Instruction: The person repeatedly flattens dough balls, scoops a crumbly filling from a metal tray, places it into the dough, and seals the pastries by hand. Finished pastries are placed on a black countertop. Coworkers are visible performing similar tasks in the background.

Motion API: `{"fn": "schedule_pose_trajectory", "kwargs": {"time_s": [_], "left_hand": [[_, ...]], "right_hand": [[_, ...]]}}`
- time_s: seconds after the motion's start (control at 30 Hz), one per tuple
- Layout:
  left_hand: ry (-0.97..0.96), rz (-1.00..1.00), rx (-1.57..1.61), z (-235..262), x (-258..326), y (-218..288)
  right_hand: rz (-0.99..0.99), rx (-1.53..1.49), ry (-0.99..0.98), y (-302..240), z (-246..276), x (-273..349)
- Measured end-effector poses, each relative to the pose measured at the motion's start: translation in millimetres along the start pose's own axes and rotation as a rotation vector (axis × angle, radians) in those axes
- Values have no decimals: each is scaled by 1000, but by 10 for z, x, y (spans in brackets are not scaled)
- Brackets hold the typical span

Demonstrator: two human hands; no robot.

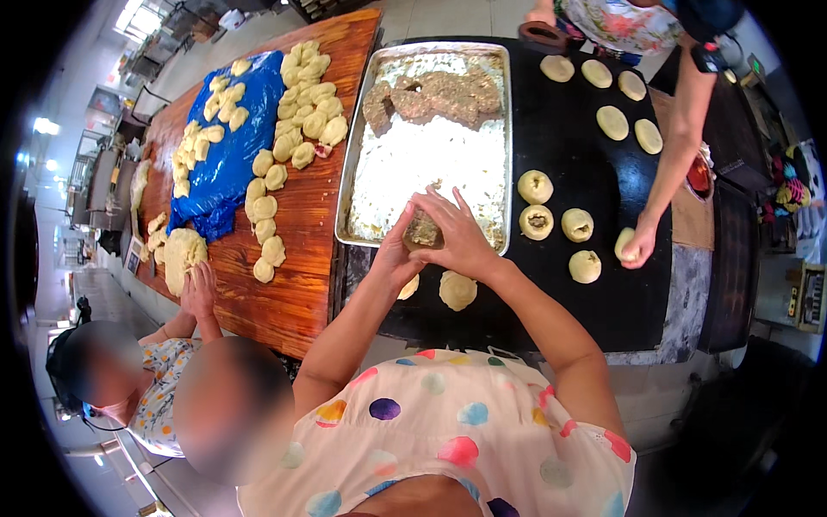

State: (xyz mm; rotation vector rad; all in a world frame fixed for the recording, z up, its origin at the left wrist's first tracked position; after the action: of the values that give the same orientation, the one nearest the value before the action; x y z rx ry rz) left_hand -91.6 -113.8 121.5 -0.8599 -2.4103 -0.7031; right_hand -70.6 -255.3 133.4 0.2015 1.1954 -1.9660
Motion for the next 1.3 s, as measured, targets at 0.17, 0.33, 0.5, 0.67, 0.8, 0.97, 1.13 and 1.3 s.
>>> {"fn": "schedule_pose_trajectory", "kwargs": {"time_s": [0.17,0.33,0.5,0.67,0.8,0.97,1.13,1.3], "left_hand": [[-128,21,136,-383,-38,-265],[-201,-70,85,-644,-56,-608],[-97,-277,-56,-834,-1,-868],[-39,-393,-106,-1018,59,-963],[-5,-461,-100,-1000,86,-962],[-129,-406,42,-846,132,-853],[-8,-218,263,-649,72,-702],[35,-261,212,-616,25,-701]], "right_hand": [[-348,-729,902,-2,84,348],[-407,-1125,1220,-261,98,305],[-401,-707,1111,-451,282,387],[-347,-720,1144,-552,436,377],[-279,-670,1061,-496,388,340],[-214,-458,843,-483,322,300],[-128,-217,588,-421,301,296],[-274,-715,740,-349,334,280]]}}
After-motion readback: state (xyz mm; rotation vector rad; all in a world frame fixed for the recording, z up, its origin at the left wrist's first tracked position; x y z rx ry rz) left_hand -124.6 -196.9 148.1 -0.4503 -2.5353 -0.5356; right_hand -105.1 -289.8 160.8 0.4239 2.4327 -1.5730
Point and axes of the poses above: each hand's wrist, its own x-axis away from the middle knuckle, its own z-axis out of the back of the hand, y = z × x, the point moved 1 cm from there along -x, towards the middle knuckle, and after that the axes turned 15 degrees about z, right-handed, at the moved point
